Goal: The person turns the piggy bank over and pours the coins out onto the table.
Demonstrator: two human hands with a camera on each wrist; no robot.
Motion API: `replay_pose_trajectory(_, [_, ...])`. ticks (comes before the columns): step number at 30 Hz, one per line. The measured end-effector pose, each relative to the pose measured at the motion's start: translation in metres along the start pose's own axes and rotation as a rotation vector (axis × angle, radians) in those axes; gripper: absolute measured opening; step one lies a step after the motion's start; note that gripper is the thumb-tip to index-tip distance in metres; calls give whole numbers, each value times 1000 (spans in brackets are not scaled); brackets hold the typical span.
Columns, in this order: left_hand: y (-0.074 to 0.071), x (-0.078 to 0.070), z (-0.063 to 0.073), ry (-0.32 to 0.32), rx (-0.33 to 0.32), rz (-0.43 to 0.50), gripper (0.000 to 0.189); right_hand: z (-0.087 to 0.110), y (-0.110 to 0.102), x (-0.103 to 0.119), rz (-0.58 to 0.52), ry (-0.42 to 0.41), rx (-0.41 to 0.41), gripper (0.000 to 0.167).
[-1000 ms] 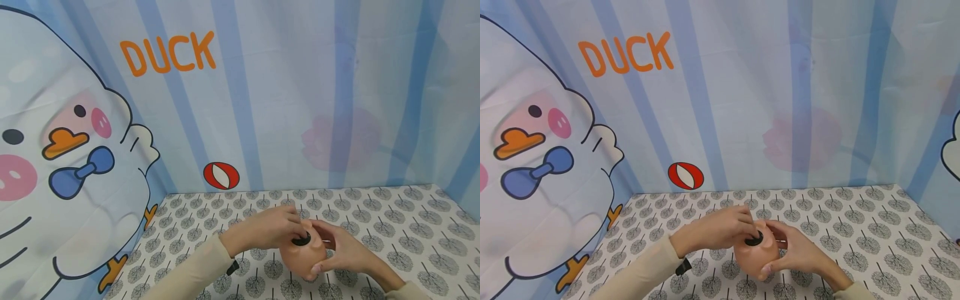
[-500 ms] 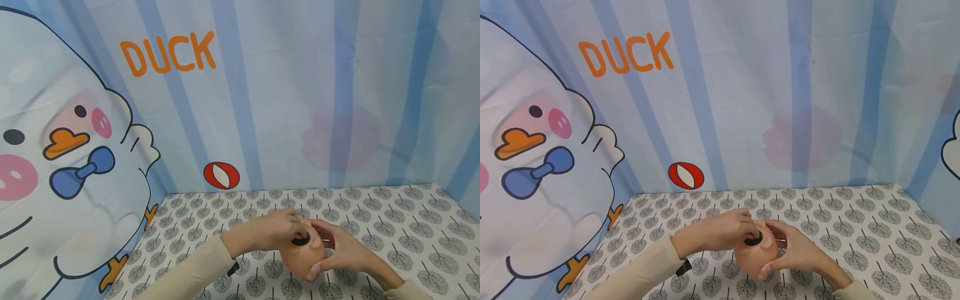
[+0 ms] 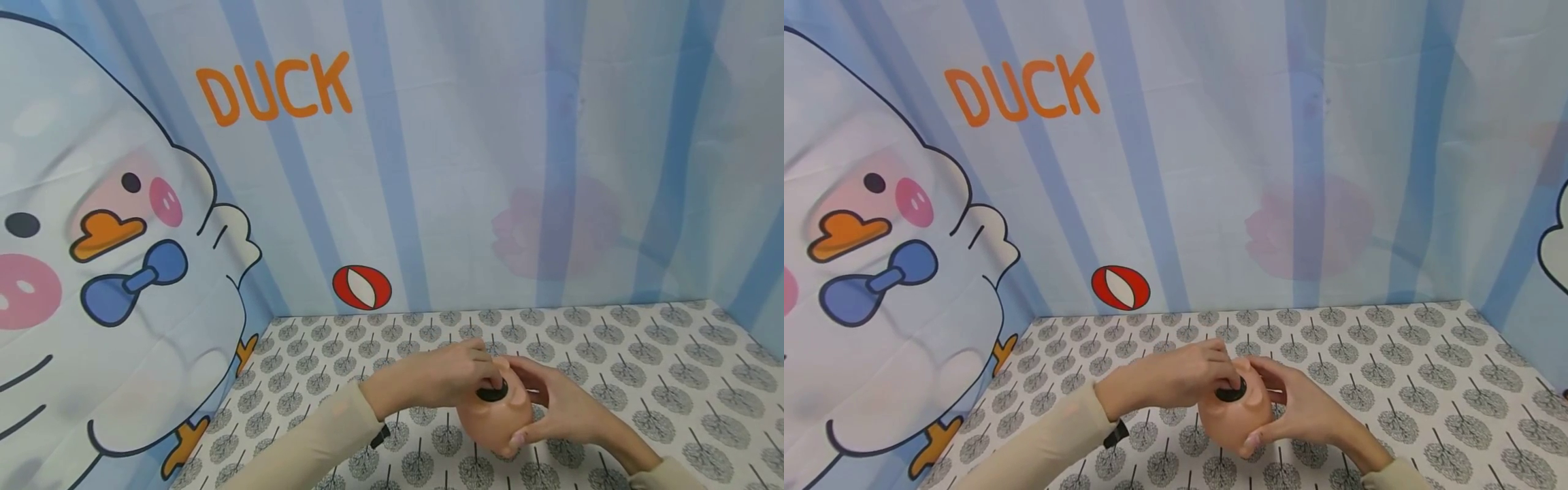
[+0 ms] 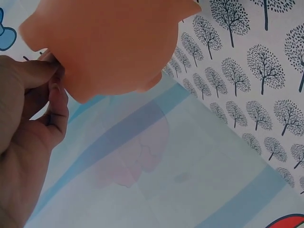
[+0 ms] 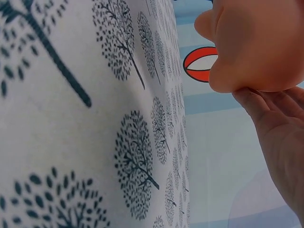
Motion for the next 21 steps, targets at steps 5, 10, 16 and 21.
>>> replay_pose_trajectory(5, [-1, 0, 1, 2, -8, 33, 18, 0, 0, 1, 11, -4, -2, 98])
replay_pose_trajectory(10, [-1, 3, 1, -14, -11, 93, 19, 0, 0, 2, 8, -4, -7, 98])
replay_pose_trajectory(16, [1, 4, 0, -8, -19, 75, 19, 2, 1, 2, -8, -20, 4, 96])
replay_pose_trajectory(21, [0, 3, 0, 11, -54, 62, 17, 2, 1, 2, -10, -33, 11, 94])
Point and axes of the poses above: each hand's wrist, its own z-axis away from the middle knuckle, its own y-axis out of the palm, x = y × z, the point moved 6 cm from there along -z, towards the middle knuckle, and after that the axes turned 8 degrees about x, right-handed, at the moved point
